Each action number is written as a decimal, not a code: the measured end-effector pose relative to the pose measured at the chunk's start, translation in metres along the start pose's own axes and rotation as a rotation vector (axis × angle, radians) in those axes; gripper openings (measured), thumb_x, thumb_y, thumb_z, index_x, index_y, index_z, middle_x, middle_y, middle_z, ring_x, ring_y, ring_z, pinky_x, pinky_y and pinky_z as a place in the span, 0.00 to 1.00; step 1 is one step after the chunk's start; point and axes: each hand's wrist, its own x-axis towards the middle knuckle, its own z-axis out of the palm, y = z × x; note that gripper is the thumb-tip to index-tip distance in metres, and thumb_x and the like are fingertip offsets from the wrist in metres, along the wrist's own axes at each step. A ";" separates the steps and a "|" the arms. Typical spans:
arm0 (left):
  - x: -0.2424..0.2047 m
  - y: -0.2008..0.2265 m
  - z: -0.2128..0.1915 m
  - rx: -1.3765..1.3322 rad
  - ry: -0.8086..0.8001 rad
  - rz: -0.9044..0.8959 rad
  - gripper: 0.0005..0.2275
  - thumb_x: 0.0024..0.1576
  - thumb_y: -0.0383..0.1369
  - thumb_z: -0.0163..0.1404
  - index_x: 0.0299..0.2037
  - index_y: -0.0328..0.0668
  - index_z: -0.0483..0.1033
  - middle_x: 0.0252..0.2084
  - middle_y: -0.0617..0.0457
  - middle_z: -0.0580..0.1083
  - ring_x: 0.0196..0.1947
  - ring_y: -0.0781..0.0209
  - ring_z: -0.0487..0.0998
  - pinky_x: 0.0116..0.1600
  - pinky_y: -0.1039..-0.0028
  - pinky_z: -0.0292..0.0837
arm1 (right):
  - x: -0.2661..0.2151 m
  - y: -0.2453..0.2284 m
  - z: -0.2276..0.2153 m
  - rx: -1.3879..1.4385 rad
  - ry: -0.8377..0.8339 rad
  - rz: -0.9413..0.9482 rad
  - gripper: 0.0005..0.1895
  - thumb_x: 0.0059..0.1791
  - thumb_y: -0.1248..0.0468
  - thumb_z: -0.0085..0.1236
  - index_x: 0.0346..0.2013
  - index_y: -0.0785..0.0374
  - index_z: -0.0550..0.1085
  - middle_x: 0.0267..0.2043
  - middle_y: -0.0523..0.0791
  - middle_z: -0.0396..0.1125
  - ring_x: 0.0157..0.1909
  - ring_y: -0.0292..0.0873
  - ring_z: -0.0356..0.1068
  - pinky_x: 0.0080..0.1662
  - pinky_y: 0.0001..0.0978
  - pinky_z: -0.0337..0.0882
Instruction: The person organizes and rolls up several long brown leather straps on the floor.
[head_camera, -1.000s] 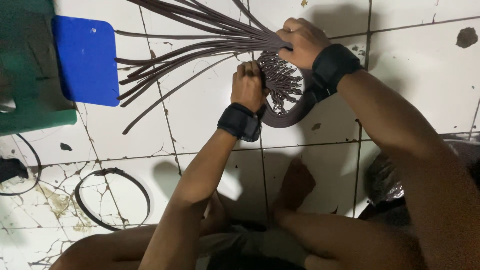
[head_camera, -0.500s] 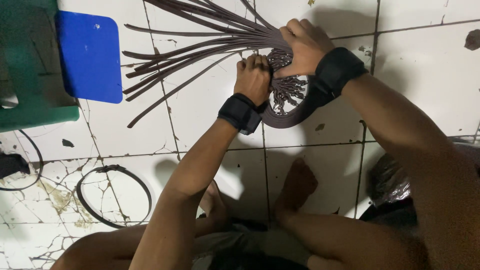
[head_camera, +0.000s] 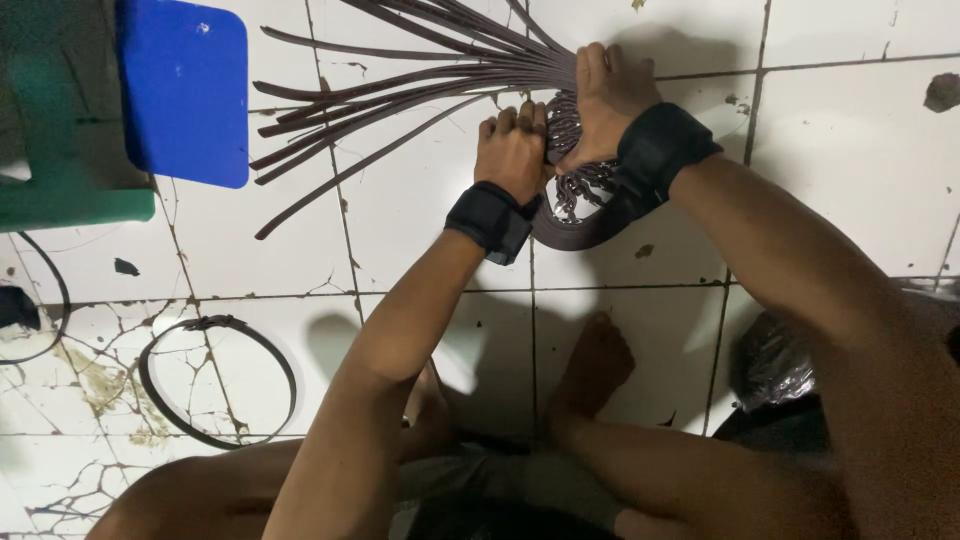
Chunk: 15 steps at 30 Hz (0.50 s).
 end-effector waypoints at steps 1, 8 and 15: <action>0.000 -0.001 0.005 -0.031 0.014 -0.013 0.40 0.42 0.45 0.67 0.63 0.30 0.66 0.59 0.43 0.71 0.57 0.46 0.71 0.58 0.54 0.67 | 0.002 -0.001 0.000 -0.016 -0.085 0.024 0.83 0.24 0.20 0.67 0.66 0.86 0.51 0.61 0.58 0.52 0.62 0.57 0.54 0.50 0.61 0.66; -0.001 -0.003 0.006 -0.138 -0.001 -0.072 0.41 0.38 0.40 0.69 0.64 0.35 0.65 0.65 0.44 0.67 0.60 0.42 0.70 0.61 0.55 0.69 | 0.001 -0.013 -0.016 0.046 -0.172 0.097 0.90 0.19 0.19 0.69 0.69 0.83 0.42 0.68 0.60 0.45 0.66 0.60 0.49 0.55 0.71 0.61; 0.002 -0.013 0.028 -0.163 -0.003 0.034 0.42 0.40 0.40 0.69 0.64 0.29 0.63 0.66 0.37 0.64 0.58 0.42 0.72 0.58 0.57 0.71 | -0.003 -0.018 -0.028 0.090 -0.197 0.172 0.89 0.20 0.22 0.71 0.72 0.81 0.42 0.69 0.57 0.47 0.68 0.59 0.50 0.61 0.70 0.59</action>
